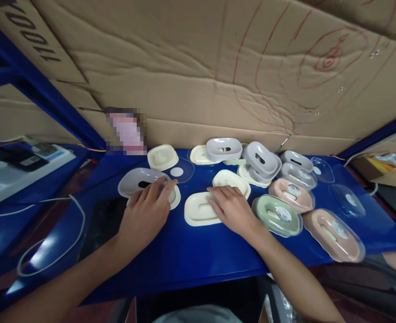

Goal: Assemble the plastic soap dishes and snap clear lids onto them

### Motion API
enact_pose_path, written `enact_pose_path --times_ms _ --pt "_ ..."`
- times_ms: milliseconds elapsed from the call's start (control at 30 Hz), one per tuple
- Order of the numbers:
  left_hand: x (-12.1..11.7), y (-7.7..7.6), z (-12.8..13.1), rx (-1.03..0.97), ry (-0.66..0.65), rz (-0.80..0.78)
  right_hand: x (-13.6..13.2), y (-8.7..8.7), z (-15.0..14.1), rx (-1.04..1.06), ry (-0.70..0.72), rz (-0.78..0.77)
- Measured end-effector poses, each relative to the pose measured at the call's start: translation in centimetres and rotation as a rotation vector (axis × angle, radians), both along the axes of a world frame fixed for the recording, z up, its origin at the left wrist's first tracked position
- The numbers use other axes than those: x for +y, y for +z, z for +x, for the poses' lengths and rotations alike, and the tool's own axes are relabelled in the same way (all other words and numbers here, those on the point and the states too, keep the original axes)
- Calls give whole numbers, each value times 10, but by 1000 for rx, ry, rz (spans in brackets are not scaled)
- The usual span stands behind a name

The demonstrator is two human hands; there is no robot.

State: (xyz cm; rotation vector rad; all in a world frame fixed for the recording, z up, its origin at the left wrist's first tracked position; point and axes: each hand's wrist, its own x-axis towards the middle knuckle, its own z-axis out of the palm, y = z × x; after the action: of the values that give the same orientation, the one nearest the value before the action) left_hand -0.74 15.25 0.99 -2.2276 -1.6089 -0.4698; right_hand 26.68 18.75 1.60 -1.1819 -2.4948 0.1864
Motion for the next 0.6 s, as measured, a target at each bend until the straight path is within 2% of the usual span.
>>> enact_pose_path --times_ms 100,167,300,400,467,600 --pt "1 -4 3 -83 -60 -1 -3 -1 -4 33 -7 -32" --pt "0 -6 7 -161 -151 -6 -5 -3 -7 82 14 -40" --pt "-8 -8 15 -328 -451 -66 -9 -9 -12 65 101 -23" --pt "-17 -7 18 -345 -629 -70 -8 -14 -12 53 149 -10" --pt "-19 -4 19 -315 -622 -15 -5 -14 -10 80 171 3" --pt "-15 3 17 -252 -392 31 -2 -1 -5 135 169 20"
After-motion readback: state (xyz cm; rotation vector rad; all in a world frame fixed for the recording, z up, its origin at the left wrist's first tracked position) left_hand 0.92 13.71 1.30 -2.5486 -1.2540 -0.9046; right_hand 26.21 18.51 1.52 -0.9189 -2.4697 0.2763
